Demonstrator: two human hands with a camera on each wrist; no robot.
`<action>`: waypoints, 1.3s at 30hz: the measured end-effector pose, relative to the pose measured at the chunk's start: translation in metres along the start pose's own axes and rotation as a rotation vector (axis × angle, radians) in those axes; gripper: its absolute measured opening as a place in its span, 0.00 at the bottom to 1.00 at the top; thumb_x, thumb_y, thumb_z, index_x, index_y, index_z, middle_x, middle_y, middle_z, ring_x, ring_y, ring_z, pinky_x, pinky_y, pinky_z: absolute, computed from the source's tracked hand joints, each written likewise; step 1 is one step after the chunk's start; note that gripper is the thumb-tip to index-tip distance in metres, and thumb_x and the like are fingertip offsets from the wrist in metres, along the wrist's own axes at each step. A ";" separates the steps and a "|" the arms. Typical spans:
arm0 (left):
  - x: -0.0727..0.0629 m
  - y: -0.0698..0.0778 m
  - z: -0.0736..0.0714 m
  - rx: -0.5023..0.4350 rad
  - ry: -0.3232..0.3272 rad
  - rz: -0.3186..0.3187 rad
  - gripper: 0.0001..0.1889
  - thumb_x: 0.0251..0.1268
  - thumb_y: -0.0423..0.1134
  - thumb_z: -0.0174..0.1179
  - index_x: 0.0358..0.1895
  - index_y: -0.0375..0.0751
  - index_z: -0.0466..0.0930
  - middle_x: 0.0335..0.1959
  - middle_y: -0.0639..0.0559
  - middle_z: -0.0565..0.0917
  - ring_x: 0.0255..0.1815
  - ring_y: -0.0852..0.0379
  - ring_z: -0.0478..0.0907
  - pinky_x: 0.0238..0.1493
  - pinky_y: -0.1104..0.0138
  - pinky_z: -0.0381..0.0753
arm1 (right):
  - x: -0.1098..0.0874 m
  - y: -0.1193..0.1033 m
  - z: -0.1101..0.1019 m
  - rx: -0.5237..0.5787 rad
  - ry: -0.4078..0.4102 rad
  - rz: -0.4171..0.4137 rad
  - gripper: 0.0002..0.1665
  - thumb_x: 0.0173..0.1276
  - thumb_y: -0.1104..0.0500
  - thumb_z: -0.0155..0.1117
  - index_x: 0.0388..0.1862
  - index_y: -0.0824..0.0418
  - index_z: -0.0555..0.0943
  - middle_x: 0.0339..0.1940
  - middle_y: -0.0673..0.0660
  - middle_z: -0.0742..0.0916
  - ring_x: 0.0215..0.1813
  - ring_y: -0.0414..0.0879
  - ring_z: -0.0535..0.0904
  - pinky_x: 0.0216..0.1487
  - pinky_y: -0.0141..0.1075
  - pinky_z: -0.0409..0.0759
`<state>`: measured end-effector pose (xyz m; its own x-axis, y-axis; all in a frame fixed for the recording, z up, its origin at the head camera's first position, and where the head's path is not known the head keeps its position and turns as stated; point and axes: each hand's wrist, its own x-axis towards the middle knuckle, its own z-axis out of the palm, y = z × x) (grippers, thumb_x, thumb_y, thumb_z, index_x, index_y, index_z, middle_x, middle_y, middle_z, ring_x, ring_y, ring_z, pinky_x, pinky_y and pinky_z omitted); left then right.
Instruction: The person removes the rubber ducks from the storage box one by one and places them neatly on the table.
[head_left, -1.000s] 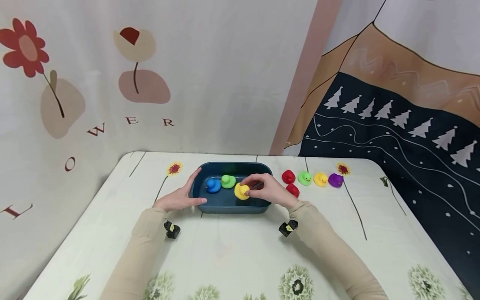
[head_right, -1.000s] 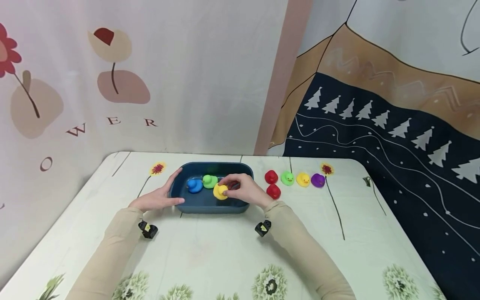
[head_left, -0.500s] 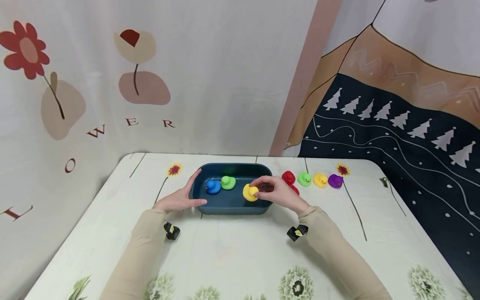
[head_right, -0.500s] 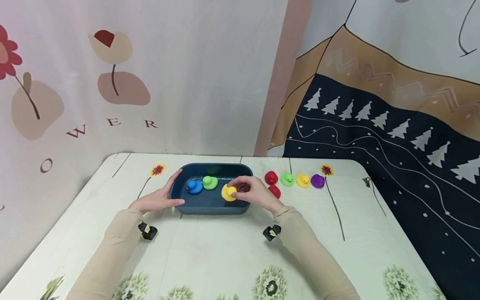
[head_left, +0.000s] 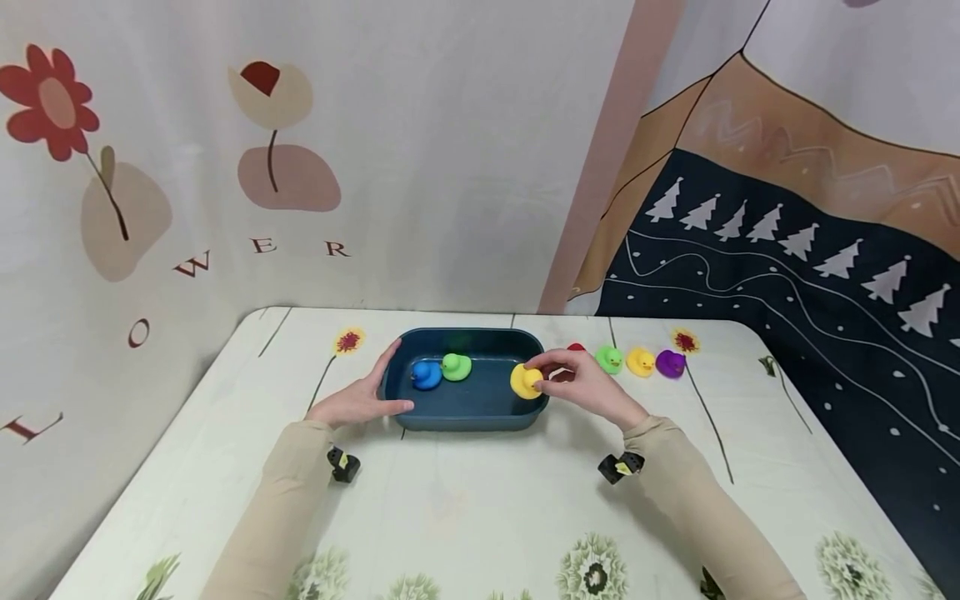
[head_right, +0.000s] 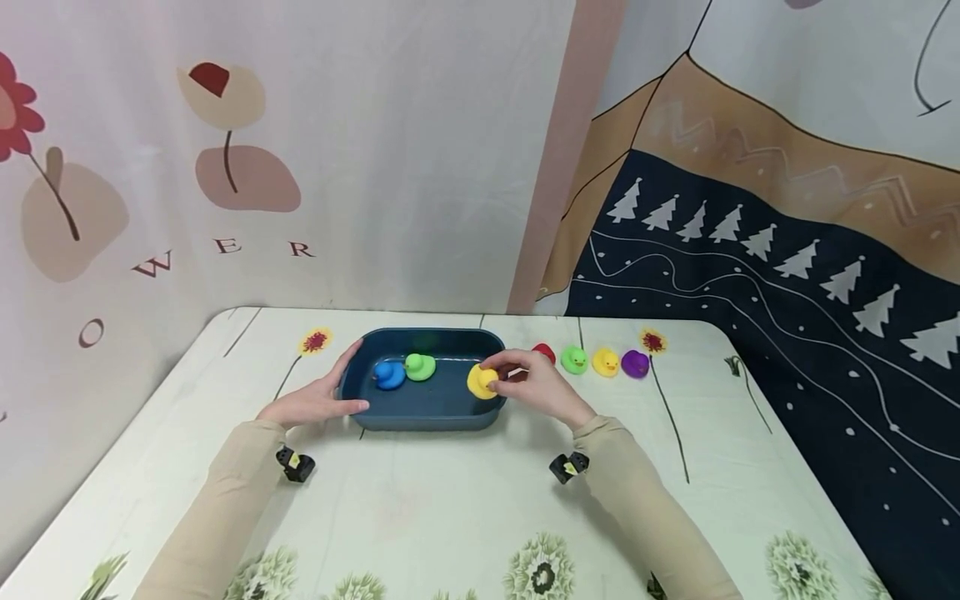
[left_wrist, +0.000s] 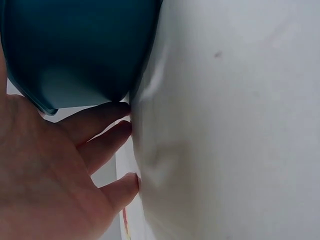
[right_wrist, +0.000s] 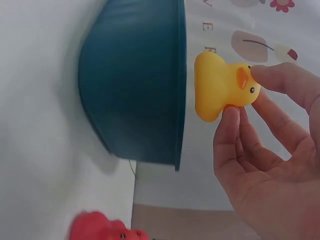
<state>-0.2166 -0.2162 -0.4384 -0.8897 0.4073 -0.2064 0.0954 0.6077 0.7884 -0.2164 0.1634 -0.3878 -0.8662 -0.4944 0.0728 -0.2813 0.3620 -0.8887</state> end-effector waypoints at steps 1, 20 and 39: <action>0.000 0.000 0.000 -0.003 0.001 0.002 0.55 0.64 0.51 0.63 0.77 0.58 0.24 0.77 0.35 0.35 0.71 0.24 0.48 0.62 0.32 0.53 | -0.001 0.000 -0.002 -0.007 0.007 0.006 0.18 0.66 0.62 0.66 0.54 0.65 0.81 0.47 0.59 0.82 0.47 0.53 0.76 0.48 0.33 0.78; -0.003 0.003 -0.005 0.069 0.023 0.001 0.56 0.61 0.57 0.64 0.78 0.57 0.26 0.72 0.23 0.49 0.66 0.24 0.59 0.60 0.35 0.60 | -0.030 0.016 -0.040 -0.101 0.089 0.087 0.18 0.67 0.62 0.65 0.55 0.64 0.81 0.50 0.60 0.83 0.50 0.54 0.76 0.49 0.33 0.78; -0.005 -0.009 -0.014 -0.028 -0.042 0.049 0.50 0.65 0.52 0.62 0.77 0.66 0.30 0.77 0.36 0.37 0.69 0.24 0.53 0.63 0.34 0.53 | -0.050 0.045 -0.075 -0.173 0.187 0.179 0.18 0.66 0.61 0.67 0.54 0.66 0.81 0.54 0.63 0.82 0.49 0.54 0.77 0.47 0.28 0.77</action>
<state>-0.2192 -0.2335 -0.4358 -0.8647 0.4645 -0.1911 0.1251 0.5677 0.8137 -0.2170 0.2637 -0.3974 -0.9647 -0.2628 0.0184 -0.1698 0.5671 -0.8059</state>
